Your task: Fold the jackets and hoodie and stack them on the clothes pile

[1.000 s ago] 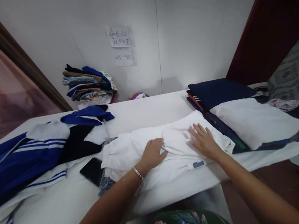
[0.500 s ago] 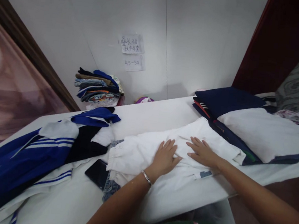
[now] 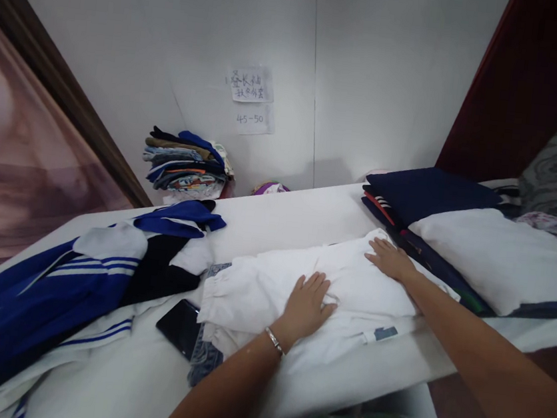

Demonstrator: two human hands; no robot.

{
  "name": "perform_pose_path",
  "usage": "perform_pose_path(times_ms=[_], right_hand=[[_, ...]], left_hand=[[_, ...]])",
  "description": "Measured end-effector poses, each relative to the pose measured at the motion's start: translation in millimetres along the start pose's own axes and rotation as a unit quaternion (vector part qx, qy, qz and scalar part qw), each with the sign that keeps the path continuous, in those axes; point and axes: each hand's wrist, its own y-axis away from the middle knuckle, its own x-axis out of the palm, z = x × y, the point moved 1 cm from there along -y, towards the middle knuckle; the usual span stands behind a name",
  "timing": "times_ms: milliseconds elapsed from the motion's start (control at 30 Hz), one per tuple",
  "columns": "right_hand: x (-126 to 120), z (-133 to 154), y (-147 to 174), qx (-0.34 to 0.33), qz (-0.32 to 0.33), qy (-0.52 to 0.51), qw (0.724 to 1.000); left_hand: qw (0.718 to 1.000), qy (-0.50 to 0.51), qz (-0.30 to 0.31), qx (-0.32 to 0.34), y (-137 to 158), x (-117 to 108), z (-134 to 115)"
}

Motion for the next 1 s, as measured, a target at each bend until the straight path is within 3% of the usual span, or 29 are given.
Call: perform_pose_path(times_ms=[133,300,467,567,633,733,867,1000], right_hand=[[-0.9,1.9,-3.3,0.000,0.010,-0.009,1.000],[-26.6,-6.7,-1.1,-0.006,0.004,-0.036,0.999],[-45.4,-29.5,53.9,-0.055,-0.073,-0.038,0.995],[-31.6,-36.4,91.0,-0.115,-0.098,-0.019,0.988],[-18.8,-38.1,104.2,-0.116,-0.094,0.005,0.989],[-8.1,-39.3,107.7,-0.101,-0.092,0.030,0.990],[-17.0,-33.9,101.8,-0.087,-0.081,0.001,0.993],[-37.1,1.3,92.2,-0.087,-0.128,-0.061,0.986]], left_hand=[[1.000,0.005,0.002,-0.003,-0.7,1.6,0.5],[1.000,0.004,0.001,-0.001,0.2,-0.1,0.4],[1.000,0.004,0.000,-0.002,0.0,-0.9,0.1],[1.000,0.006,-0.001,0.000,-0.8,-0.9,-0.1],[1.000,0.007,-0.001,-0.002,-1.0,-0.6,-0.2],[1.000,0.005,-0.001,-0.003,-0.5,0.4,-0.4],[1.000,-0.004,-0.007,-0.005,1.2,1.8,-1.8],[1.000,-0.011,-0.012,-0.001,2.2,0.3,-4.4]])
